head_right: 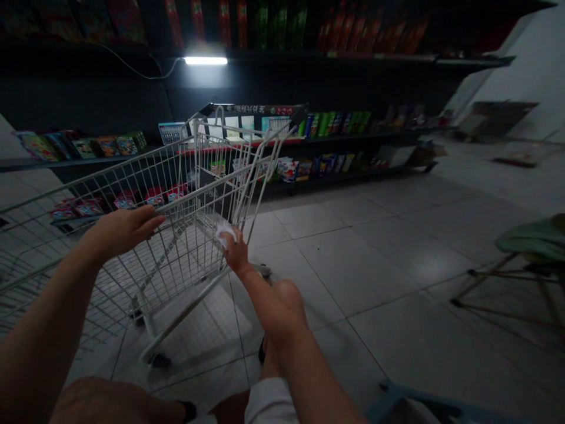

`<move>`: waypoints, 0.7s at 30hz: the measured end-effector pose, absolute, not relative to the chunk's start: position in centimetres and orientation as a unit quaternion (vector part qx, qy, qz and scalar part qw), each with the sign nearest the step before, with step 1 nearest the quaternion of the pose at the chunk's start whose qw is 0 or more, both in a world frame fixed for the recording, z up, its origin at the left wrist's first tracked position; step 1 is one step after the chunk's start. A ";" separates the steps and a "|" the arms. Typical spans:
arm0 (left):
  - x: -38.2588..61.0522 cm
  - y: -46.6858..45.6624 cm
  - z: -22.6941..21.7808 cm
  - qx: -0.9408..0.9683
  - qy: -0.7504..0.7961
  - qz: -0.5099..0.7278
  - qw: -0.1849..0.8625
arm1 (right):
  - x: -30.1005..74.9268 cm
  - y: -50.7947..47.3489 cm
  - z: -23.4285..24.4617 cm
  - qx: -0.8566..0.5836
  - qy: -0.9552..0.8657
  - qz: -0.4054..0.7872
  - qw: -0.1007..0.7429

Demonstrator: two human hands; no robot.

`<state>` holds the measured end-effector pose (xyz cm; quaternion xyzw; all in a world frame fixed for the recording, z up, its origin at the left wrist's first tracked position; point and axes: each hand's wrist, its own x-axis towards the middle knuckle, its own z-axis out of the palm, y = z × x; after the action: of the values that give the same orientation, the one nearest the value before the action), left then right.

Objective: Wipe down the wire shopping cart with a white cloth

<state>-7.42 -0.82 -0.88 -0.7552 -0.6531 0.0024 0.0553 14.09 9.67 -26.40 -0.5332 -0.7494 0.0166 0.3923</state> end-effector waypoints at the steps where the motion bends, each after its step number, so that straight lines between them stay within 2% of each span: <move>1: -7.4 -0.9 -0.8 -0.755 -0.652 0.003 0.061 | 14.0 8.6 -27.8 -0.527 -0.775 0.031 0.347; 3: -7.5 -0.9 -0.8 -0.756 -0.651 0.002 0.069 | 15.0 7.8 -27.8 -0.489 -0.820 0.040 0.296; 4: -7.6 -0.9 -0.9 -0.757 -0.650 0.001 0.070 | 16.0 8.0 -26.5 -0.466 -0.829 0.030 0.307; 6: -8.0 -0.8 -1.1 -0.759 -0.648 0.000 0.070 | 18.3 9.6 -21.8 -0.441 -0.799 -0.018 0.409; 8: -8.3 -0.8 -1.3 -0.763 -0.643 -0.007 0.066 | 20.3 11.8 -15.6 -0.460 -0.690 -0.085 0.552; 10: -8.5 -0.9 -1.5 -0.768 -0.637 -0.014 0.067 | 20.8 13.2 -9.8 -0.463 -0.650 -0.112 0.592; 12: -8.5 -1.0 -1.5 -0.768 -0.636 -0.013 0.073 | 19.2 12.7 -5.8 -0.462 -0.686 -0.103 0.553; 14: -8.4 -1.3 -1.4 -0.766 -0.640 -0.007 0.069 | 15.8 10.2 -4.0 -0.436 -0.761 -0.089 0.471; 17: -8.1 -1.6 -1.2 -0.758 -0.649 -0.004 0.066 | 10.5 5.0 -3.9 -0.351 -0.854 -0.099 0.370; 21: -8.8 -2.1 -1.0 -0.768 -0.640 -0.016 0.025 | 10.3 3.3 -5.1 -0.308 -0.880 -0.115 0.343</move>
<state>-8.84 -2.08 -0.99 -0.7680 -0.6397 -0.0156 0.0253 10.30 3.25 -5.12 -0.3076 -0.8802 -0.1151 0.3426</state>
